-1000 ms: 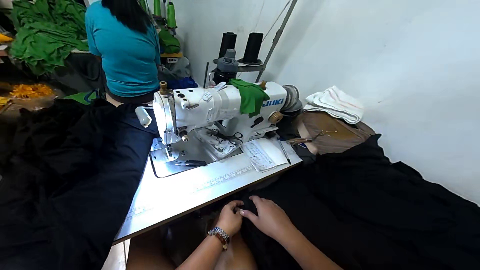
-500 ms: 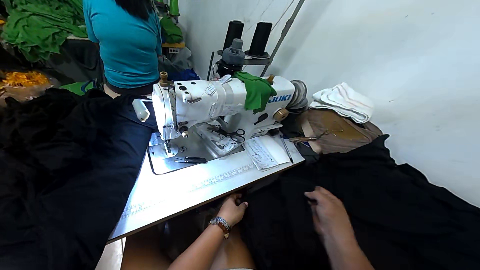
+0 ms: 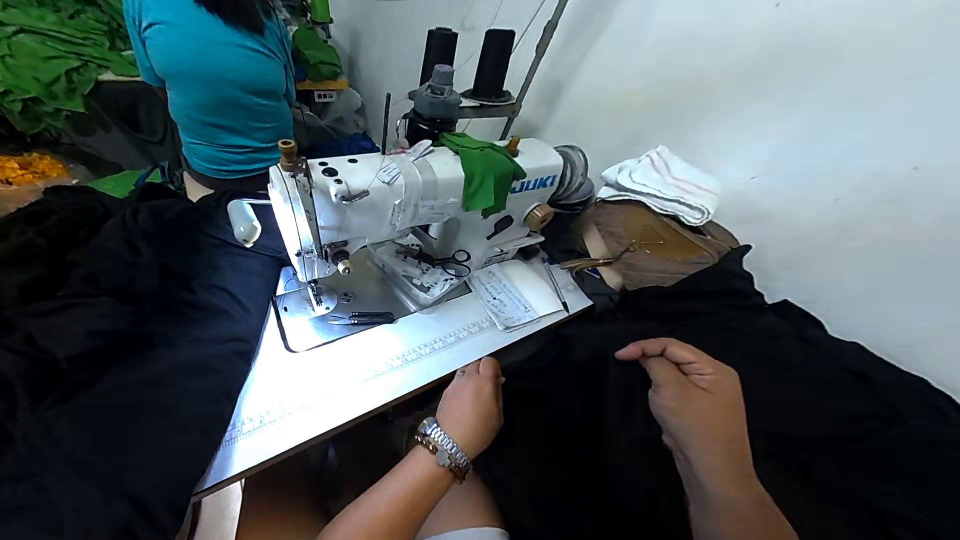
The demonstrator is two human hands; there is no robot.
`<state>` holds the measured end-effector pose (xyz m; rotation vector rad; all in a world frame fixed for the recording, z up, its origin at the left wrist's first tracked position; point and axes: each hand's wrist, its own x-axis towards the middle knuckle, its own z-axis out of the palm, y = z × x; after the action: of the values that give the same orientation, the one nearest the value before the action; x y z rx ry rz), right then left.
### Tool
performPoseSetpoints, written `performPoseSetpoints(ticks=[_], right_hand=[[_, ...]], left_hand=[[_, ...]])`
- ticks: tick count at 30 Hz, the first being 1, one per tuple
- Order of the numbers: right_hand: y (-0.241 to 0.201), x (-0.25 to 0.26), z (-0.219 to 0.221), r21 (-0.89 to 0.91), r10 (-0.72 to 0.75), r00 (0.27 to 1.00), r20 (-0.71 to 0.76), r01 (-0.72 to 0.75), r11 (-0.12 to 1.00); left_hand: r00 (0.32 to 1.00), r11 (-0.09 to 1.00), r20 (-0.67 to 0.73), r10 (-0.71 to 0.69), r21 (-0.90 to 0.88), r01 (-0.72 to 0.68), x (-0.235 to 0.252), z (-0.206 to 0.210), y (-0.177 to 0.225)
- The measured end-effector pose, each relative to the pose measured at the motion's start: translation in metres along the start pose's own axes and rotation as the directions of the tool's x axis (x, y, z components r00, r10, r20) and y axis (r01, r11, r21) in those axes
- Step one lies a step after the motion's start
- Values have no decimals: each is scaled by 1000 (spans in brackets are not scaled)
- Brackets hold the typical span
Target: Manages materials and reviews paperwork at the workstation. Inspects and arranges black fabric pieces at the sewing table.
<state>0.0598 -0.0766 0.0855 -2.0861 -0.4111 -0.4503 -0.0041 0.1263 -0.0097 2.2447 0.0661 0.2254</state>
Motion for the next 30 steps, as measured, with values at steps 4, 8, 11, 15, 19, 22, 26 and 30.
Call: performPoseSetpoints(ticks=[4, 8, 11, 15, 19, 22, 26, 30], right_hand=[[-30, 1, -13, -170, -44, 995, -87, 29, 985], [-49, -9, 2, -315, -92, 975, 202, 153, 937], [-47, -20, 38, -403, 21, 914, 406, 159, 901], [-21, -19, 62, -586, 234, 818, 525, 148, 797], [2, -11, 41, -474, 181, 869, 460, 68, 878], [2, -3, 21, -413, 106, 932, 346, 49, 910], [-4, 13, -12, -429, 29, 983, 180, 52, 902], [-25, 13, -16, -448, -18, 977, 214, 114, 887]], left_hand=[[985, 887, -60, -160, -447, 117, 10, -28, 14], [951, 510, 144, -275, -816, 271, 12, -57, 44], [951, 384, 142, -276, -891, 245, 22, -80, 68], [993, 782, -39, -108, -620, 61, 19, -86, 57], [973, 997, 218, -72, -5, 74, 4, -34, 0], [909, 991, 399, -119, 110, 82, 0, 9, -36], [949, 969, 314, -32, 241, -47, -1, 25, -45], [973, 972, -16, 231, 45, -230, -2, 8, -26]])
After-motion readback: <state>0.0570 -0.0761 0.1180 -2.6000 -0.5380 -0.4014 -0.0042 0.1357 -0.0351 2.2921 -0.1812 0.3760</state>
